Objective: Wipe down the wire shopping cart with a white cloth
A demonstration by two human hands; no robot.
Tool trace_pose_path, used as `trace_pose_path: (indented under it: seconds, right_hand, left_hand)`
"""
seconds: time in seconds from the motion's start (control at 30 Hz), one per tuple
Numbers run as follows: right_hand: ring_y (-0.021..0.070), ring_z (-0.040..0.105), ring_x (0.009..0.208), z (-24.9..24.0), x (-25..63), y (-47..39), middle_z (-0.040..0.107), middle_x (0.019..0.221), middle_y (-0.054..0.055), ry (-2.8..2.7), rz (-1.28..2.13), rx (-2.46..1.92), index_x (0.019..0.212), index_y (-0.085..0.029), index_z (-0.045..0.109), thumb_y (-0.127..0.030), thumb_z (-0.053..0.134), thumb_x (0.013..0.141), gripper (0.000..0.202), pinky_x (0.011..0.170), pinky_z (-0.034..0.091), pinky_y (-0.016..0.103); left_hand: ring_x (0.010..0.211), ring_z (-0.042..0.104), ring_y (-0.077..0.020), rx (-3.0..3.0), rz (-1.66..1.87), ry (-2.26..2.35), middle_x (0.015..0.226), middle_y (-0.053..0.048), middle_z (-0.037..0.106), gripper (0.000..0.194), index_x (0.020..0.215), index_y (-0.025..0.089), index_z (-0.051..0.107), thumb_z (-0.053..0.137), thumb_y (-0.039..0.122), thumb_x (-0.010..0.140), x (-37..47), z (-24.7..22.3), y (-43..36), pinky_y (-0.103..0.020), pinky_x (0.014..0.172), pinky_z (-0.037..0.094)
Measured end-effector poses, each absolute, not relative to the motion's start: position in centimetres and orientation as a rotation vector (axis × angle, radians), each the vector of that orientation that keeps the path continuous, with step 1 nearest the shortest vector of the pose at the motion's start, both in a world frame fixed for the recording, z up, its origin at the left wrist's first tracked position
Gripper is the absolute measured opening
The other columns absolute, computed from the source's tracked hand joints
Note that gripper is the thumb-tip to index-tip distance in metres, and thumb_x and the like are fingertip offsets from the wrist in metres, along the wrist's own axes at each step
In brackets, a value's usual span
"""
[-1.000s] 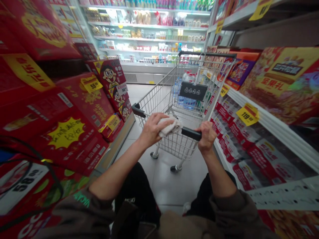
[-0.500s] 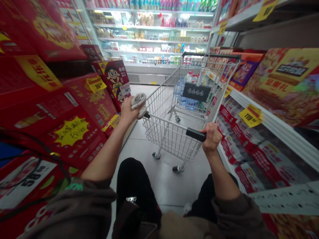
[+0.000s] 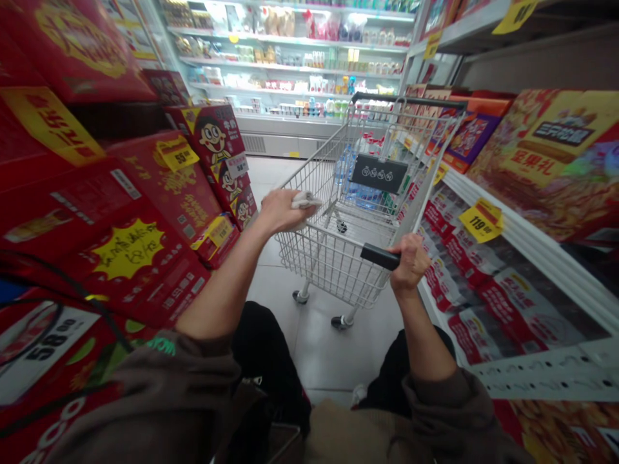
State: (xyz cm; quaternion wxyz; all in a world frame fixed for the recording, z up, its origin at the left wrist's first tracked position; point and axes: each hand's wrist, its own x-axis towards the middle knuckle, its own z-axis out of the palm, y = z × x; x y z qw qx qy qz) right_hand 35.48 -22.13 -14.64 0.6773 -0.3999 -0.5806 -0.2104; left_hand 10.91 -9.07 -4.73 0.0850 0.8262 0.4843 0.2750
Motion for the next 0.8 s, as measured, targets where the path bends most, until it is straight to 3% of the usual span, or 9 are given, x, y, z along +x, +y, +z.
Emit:
trace_pose_path:
  seconds: [0.1,0.23,0.37,0.53,0.63,0.8]
  right_hand:
    - [0.0153,0.054,0.063,-14.6,35.6,-22.4,0.055,0.061,-0.001,-1.302,-0.494,-0.924,0.066,-0.022,0.057,-0.030,0.032,0.108,0.050,0.076,0.044,0.038]
    - [0.0150,0.053,0.064,-14.3,35.9,-22.9,0.055,0.062,-0.001,-1.373,-0.506,-0.937,0.068,-0.022,0.056,-0.029,0.029,0.109,0.050,0.076,0.043,0.038]
    - [0.0144,0.053,0.064,-14.2,36.3,-23.2,0.056,0.062,-0.001,-1.436,-0.505,-0.922,0.070,-0.022,0.055,-0.029,0.028,0.109,0.049,0.075,0.042,0.037]
    - [0.0138,0.050,0.061,-14.3,35.2,-22.7,0.053,0.060,-0.001,-1.373,-0.534,-0.887,0.068,-0.022,0.054,-0.028,0.028,0.109,0.049,0.075,0.043,0.038]
    - [0.0137,0.050,0.061,-14.2,34.0,-22.2,0.054,0.061,-0.001,-1.339,-0.557,-0.884,0.068,-0.022,0.054,-0.027,0.029,0.109,0.048,0.077,0.044,0.038]
    - [0.0140,0.052,0.060,-14.2,33.3,-21.7,0.055,0.062,-0.001,-1.359,-0.600,-0.887,0.070,-0.022,0.053,-0.027,0.030,0.108,0.045,0.076,0.044,0.037]
  left_hand:
    - [0.075,0.061,-0.0216,2.553,0.757,1.167,0.077,-0.005,0.070,0.043,0.078,0.023,0.072,0.059,0.064,0.086,15.5,-5.0,-13.8,-0.034,0.070,0.043]
    - [0.086,0.064,-0.0212,2.642,0.705,0.923,0.089,-0.005,0.073,0.035,0.090,0.024,0.073,0.059,0.055,0.087,18.6,-4.6,-16.8,-0.032,0.074,0.045]
    - [0.080,0.065,-0.0187,2.497,0.379,0.908,0.086,-0.003,0.075,0.037,0.092,0.024,0.075,0.063,0.058,0.081,15.4,-3.0,-12.3,-0.029,0.070,0.044]
    - [0.077,0.065,-0.0225,2.317,-0.028,1.197,0.085,-0.008,0.074,0.041,0.085,0.020,0.076,0.071,0.058,0.070,12.0,-0.7,-5.6,-0.031,0.068,0.046]
    - [0.077,0.064,-0.0244,2.274,-0.195,1.184,0.084,-0.010,0.074,0.046,0.084,0.019,0.078,0.074,0.060,0.066,14.0,-0.3,-6.1,-0.033,0.069,0.048]
    - [0.081,0.066,-0.0219,2.219,-0.197,0.773,0.088,-0.008,0.075,0.049,0.093,0.021,0.079,0.072,0.064,0.069,18.9,-0.8,-10.3,-0.032,0.072,0.052]
